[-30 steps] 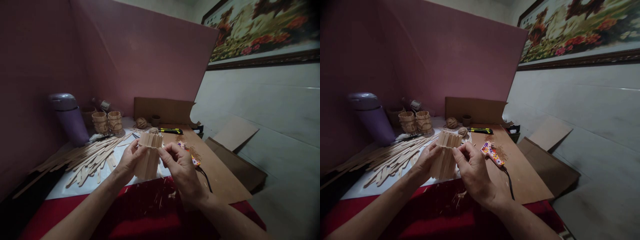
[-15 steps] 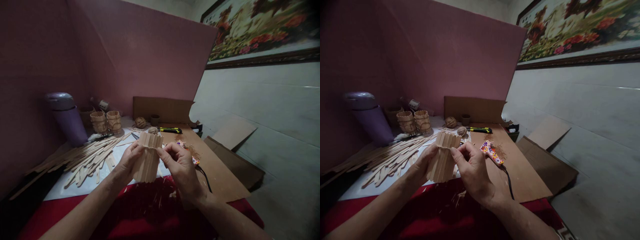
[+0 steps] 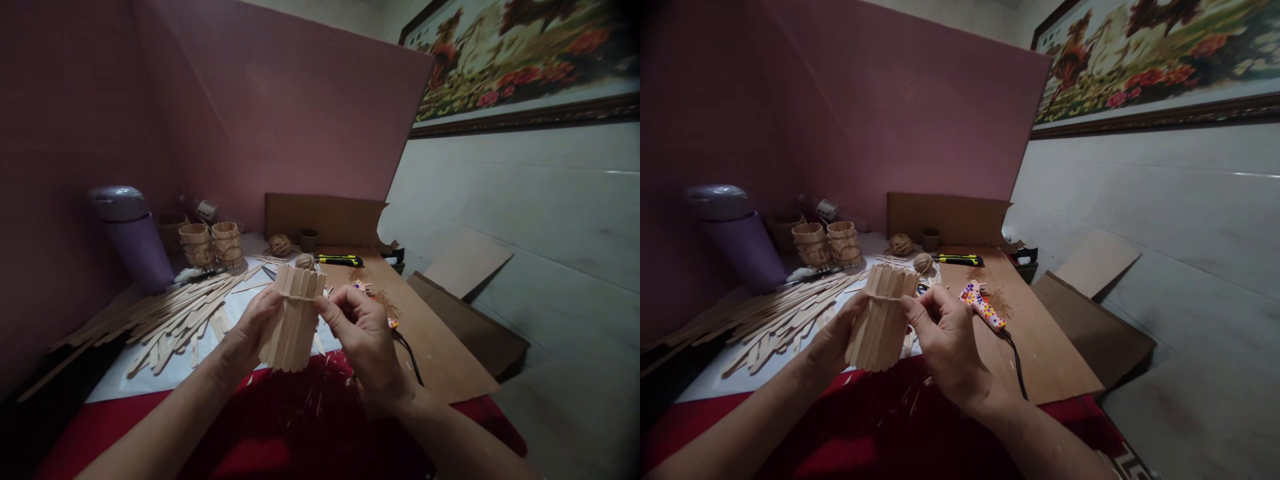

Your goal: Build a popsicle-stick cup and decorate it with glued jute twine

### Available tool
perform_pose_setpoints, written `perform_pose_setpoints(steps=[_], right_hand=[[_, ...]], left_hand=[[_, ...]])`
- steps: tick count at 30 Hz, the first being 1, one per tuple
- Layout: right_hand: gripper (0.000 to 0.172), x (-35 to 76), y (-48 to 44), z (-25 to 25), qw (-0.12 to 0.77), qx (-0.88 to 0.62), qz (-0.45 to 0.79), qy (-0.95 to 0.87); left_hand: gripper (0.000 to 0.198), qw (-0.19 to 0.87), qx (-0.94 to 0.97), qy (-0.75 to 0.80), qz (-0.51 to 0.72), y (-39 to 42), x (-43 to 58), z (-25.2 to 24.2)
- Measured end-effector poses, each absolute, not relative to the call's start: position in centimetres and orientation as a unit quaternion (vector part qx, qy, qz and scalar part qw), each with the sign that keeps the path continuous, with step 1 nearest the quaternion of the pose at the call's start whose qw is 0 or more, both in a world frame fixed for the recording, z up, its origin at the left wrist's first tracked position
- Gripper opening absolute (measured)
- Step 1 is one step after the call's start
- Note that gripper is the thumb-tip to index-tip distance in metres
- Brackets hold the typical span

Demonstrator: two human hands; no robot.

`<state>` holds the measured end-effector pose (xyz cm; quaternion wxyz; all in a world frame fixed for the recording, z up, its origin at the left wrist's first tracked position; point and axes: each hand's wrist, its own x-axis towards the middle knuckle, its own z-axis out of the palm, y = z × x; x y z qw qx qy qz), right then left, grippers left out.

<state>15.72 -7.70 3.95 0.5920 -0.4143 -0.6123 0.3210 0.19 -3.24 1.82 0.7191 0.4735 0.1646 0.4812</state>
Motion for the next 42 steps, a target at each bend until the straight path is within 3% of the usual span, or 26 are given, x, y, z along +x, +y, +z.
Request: perform_pose_setpoints(steps=[30, 39, 42], right_hand=[[0.025, 15.5, -8.3, 3.6, 0.609, -0.384, 0.333, -0.609], [0.019, 14.5, -9.1, 3.2, 0.602, -0.390, 0.263, -0.645], [0.017, 14.3, -9.3, 3.3, 0.598, -0.392, 0.176, -0.676]], left_hand=[[0.052, 0.796, 0.433, 0.123, 0.405, -3.0, -0.9, 1.0], [0.050, 0.800, 0.420, 0.103, 0.415, -3.3, -1.2, 1.3], [0.057, 0.823, 0.407, 0.080, 0.389, -3.3, -1.4, 1.2]])
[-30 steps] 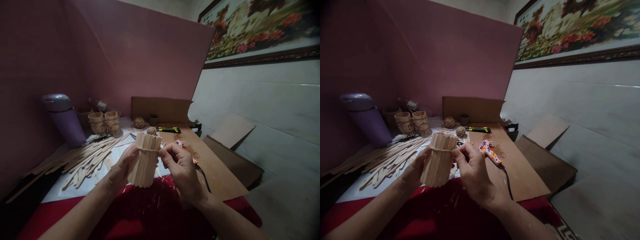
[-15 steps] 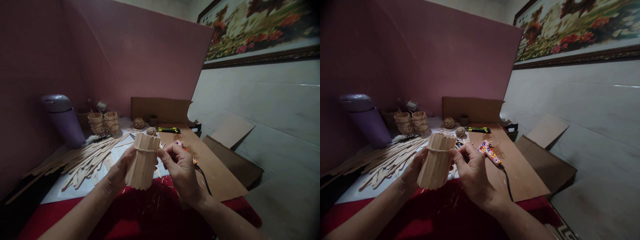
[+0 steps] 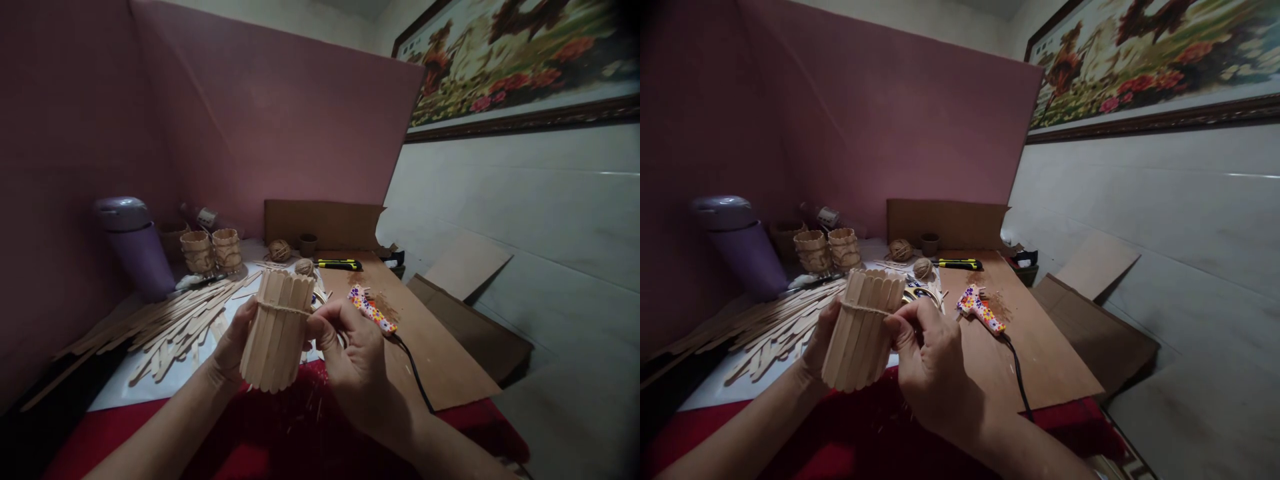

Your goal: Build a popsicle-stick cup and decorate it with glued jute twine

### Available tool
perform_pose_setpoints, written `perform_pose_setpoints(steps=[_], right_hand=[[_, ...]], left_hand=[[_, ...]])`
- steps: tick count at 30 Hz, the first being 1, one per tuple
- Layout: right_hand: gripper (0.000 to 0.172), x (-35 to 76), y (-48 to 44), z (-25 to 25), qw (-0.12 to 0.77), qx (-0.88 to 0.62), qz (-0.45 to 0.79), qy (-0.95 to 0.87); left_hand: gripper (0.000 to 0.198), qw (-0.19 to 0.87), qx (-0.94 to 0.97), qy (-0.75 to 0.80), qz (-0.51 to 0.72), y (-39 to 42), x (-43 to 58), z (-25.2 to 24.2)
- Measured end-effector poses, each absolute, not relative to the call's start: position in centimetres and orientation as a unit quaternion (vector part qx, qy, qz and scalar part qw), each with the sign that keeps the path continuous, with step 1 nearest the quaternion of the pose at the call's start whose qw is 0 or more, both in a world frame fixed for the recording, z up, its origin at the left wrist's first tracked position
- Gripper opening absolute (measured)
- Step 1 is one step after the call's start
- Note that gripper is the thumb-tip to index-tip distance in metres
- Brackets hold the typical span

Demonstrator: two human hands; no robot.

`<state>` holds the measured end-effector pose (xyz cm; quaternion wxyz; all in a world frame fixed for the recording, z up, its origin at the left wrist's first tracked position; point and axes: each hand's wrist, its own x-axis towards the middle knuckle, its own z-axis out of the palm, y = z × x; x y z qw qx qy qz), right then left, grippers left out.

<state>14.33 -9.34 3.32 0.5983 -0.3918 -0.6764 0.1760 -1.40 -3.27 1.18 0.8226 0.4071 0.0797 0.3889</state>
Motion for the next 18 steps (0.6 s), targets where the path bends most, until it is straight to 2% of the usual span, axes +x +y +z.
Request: perform_pose_setpoints(steps=[4, 9, 13, 18], right_hand=[[0.014, 14.16, -9.64, 3.54, 0.585, -0.387, 0.049, -0.711], [0.015, 14.12, -9.66, 3.75, 0.586, -0.395, 0.039, -0.706], [0.016, 14.06, -9.54, 3.63, 0.584, -0.414, 0.112, -0.689], [0.023, 13.86, -9.07, 3.48, 0.606, -0.380, 0.326, -0.619]], left_hand=[[0.056, 0.833, 0.394, 0.061, 0.383, -3.25, -1.71, 0.97], [0.059, 0.833, 0.397, 0.074, 0.378, -3.30, -1.92, 0.94], [0.056, 0.830, 0.408, 0.068, 0.374, -3.34, -1.82, 1.10], [0.053, 0.818, 0.415, 0.072, 0.392, -3.23, -1.84, 0.92]])
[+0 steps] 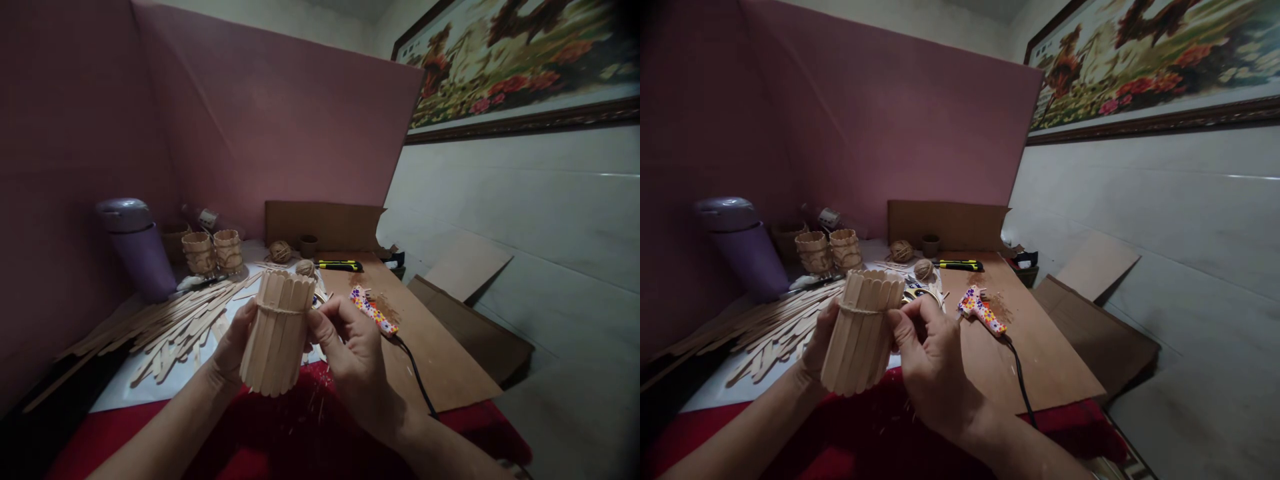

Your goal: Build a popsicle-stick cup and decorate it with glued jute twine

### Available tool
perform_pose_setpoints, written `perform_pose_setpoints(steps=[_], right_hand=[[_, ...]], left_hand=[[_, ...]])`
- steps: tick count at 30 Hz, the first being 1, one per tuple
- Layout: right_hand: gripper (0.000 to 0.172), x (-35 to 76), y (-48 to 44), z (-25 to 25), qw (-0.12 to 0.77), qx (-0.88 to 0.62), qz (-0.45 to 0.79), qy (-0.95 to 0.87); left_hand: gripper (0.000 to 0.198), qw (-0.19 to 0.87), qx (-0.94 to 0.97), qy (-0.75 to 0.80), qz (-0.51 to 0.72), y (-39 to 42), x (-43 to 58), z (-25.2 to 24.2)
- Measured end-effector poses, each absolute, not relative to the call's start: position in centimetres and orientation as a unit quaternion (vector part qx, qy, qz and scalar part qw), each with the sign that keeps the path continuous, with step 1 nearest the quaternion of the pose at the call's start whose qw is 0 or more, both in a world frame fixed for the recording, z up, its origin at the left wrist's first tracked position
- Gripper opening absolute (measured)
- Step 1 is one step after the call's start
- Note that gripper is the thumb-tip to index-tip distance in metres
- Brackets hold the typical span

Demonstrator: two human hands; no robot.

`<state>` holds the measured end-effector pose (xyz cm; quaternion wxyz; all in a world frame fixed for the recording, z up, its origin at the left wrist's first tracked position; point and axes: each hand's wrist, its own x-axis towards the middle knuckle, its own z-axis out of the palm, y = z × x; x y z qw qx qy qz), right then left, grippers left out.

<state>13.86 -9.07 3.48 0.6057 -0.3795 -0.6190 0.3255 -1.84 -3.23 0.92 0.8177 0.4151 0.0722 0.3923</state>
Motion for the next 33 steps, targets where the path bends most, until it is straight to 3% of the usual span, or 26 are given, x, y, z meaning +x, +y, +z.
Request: perform_pose_setpoints(steps=[6, 12, 17, 23, 29, 33], right_hand=[[0.022, 13.7, -8.5, 3.5, 0.620, -0.367, 0.387, -0.576], [0.017, 14.3, -8.3, 3.6, 0.639, -0.383, 0.288, -0.602], [0.016, 15.2, -7.6, 3.2, 0.662, -0.382, 0.265, -0.588], [0.013, 15.5, -6.7, 2.3, 0.664, -0.407, 0.172, -0.603], [0.008, 14.2, -7.0, 2.2, 0.638, -0.407, 0.014, -0.653], [0.007, 13.7, -7.1, 2.5, 0.618, -0.408, -0.012, -0.672]], left_hand=[[0.057, 0.824, 0.413, 0.065, 0.383, -2.8, -2.0, 0.2], [0.050, 0.803, 0.420, 0.091, 0.414, -3.1, -1.3, 1.3], [0.057, 0.710, 0.457, 0.165, 0.510, -3.0, -0.1, 2.1], [0.046, 0.631, 0.494, 0.215, 0.559, -2.4, 0.5, 1.1], [0.061, 0.570, 0.533, 0.237, 0.578, -2.6, 0.4, 1.2], [0.046, 0.577, 0.513, 0.281, 0.570, -2.7, 0.5, 1.2]])
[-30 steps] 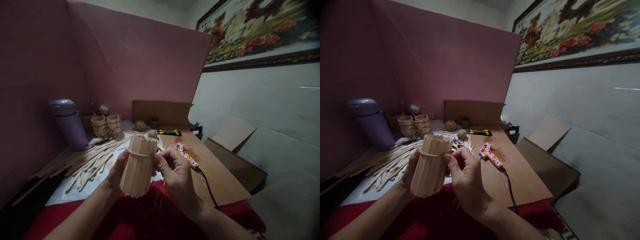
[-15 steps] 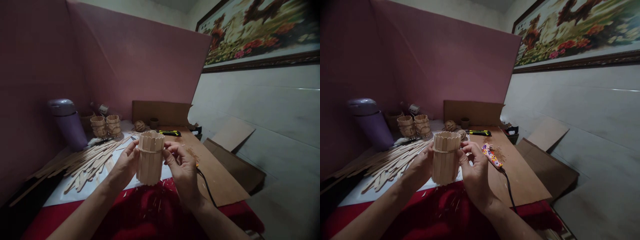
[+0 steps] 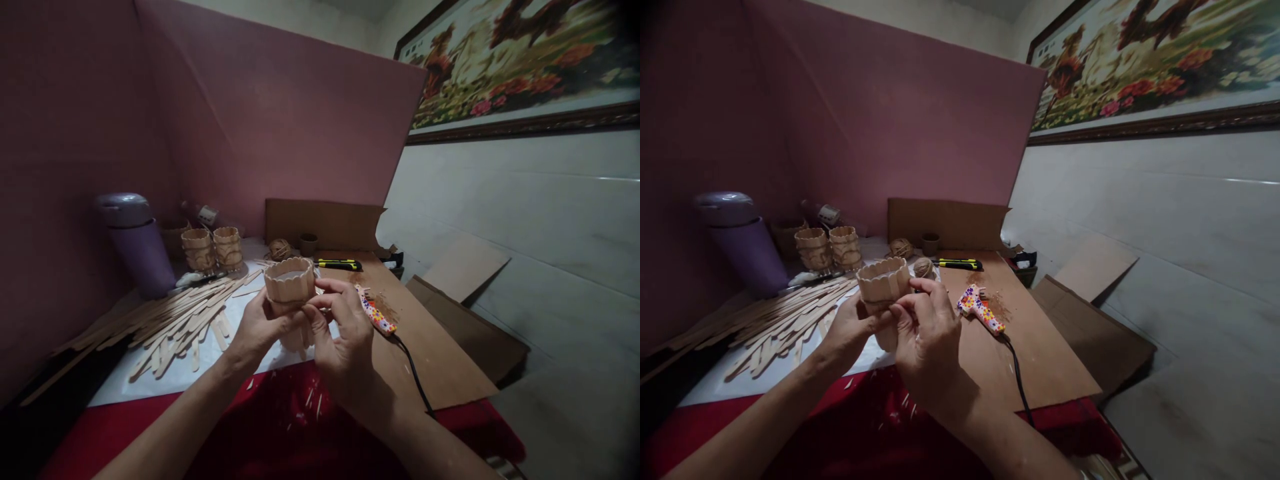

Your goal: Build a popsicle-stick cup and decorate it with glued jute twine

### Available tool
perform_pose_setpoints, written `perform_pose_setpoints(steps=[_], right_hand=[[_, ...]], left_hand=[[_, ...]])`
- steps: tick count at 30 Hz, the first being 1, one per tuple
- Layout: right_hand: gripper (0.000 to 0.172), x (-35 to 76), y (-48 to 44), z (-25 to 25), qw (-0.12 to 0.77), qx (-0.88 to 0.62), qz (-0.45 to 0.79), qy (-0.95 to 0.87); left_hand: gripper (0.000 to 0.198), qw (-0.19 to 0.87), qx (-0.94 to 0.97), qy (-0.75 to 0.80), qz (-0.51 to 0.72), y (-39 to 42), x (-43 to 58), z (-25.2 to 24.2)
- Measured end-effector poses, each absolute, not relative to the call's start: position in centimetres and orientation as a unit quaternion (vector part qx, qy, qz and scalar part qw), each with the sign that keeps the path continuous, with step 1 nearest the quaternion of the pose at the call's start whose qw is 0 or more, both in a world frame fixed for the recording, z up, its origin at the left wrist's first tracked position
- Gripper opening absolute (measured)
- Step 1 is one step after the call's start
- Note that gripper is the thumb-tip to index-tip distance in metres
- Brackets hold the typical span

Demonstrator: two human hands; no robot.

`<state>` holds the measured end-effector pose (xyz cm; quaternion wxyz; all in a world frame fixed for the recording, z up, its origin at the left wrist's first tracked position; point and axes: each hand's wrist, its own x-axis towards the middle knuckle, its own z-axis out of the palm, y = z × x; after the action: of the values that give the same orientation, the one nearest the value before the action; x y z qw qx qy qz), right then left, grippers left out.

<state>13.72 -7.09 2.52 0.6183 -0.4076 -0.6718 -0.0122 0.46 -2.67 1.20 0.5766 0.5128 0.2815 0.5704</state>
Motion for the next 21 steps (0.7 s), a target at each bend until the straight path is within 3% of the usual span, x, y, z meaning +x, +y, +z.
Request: perform_pose_setpoints(steps=[17, 21], right_hand=[[0.009, 14.05, -7.32, 2.96, 0.616, -0.418, -0.036, -0.666], [0.011, 14.05, -7.40, 2.89, 0.612, -0.417, -0.047, -0.670]], left_hand=[[0.056, 0.651, 0.505, 0.226, 0.520, -2.89, 0.64, 0.85], [0.048, 0.648, 0.500, 0.236, 0.523, -2.95, 0.64, 0.79]])
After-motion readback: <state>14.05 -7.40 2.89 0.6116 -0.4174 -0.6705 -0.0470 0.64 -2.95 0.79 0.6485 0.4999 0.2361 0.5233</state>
